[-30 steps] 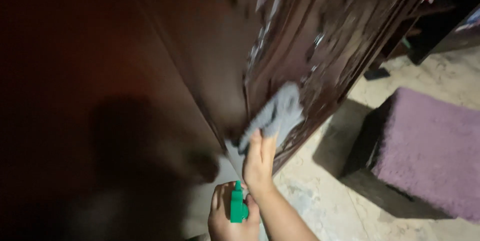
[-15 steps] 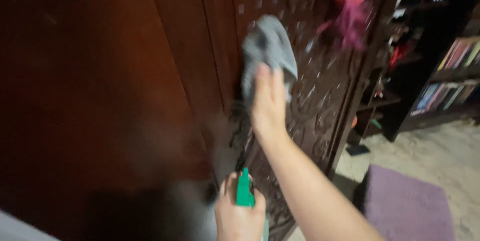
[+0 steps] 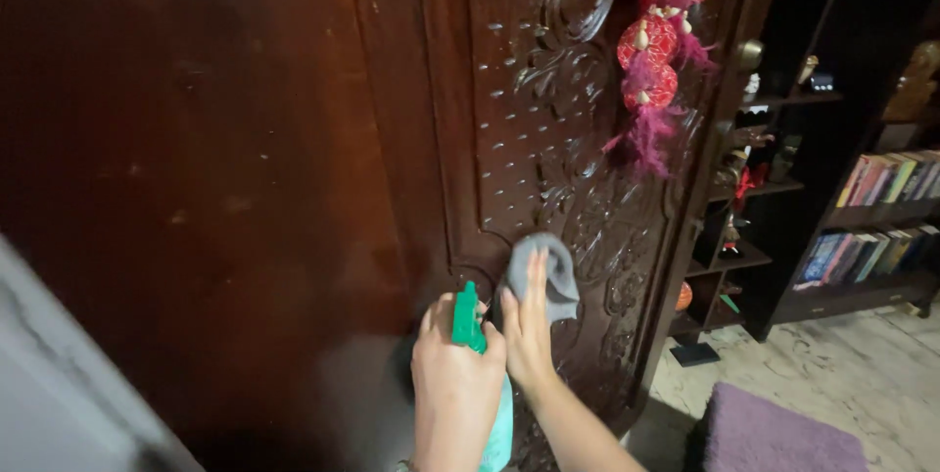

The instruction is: Cleaning a carved wooden door with a spray bottle and a cloth.

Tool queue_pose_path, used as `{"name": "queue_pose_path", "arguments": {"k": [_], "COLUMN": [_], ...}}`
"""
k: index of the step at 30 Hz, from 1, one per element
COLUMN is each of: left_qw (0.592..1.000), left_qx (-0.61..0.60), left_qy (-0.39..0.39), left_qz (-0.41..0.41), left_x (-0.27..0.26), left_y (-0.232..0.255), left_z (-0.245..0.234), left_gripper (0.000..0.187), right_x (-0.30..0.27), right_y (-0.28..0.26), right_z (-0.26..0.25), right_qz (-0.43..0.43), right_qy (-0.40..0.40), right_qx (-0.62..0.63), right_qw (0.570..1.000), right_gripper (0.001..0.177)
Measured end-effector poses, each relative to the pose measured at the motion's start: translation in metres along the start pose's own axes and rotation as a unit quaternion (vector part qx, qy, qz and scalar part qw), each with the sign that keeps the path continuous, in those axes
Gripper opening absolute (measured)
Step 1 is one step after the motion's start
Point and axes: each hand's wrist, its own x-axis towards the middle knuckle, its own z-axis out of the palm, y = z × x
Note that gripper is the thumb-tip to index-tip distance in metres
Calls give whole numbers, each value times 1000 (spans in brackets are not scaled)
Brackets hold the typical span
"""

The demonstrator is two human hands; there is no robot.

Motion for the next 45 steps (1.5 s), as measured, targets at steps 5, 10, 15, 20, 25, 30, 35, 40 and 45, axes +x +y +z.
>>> {"name": "queue_pose_path", "arguments": {"k": [5, 10, 15, 20, 25, 30, 35, 40, 45], "left_qw": [1000, 997, 991, 989, 995, 987, 995, 994, 986], "left_qx": [8, 30, 67, 23, 71, 13, 37, 63, 80], "left_qy": [-8, -32, -82, -95, -67, -48, -34, -67, -100], "left_qz": [-23, -68, -84, -111, -24, -150, -83, -57, -109], "left_x": [-3, -29, -95, -141, -123, -88, -105, -135, -160], "left_y": [-10, -34, -98, -133, -113, -62, -87, -120, -131], "left_z": [1, 2, 13, 14, -11, -41, -35, -31, -28], "left_gripper": [24, 22, 21, 24, 24, 24, 20, 20, 23], "right_x": [101, 81, -68, -196, -98, -36, -138, -247, -181], "right_y": [-93, -81, 13, 57, -55, -81, 7, 65, 20], "right_z": [-11, -2, 31, 54, 31, 29, 56, 52, 35], "right_qz": [-155, -144, -45, 253, 26, -82, -95, 23, 61], "right_qy": [21, 36, 50, -22, -35, -63, -91, -157, -89], "right_qx": [-2, -49, -72, 89, 52, 1, -174, -132, -32], "right_qw": [988, 988, 995, 963, 998, 995, 976, 978, 994], "right_gripper": [68, 68, 72, 67, 66, 70, 78, 77, 70]}}
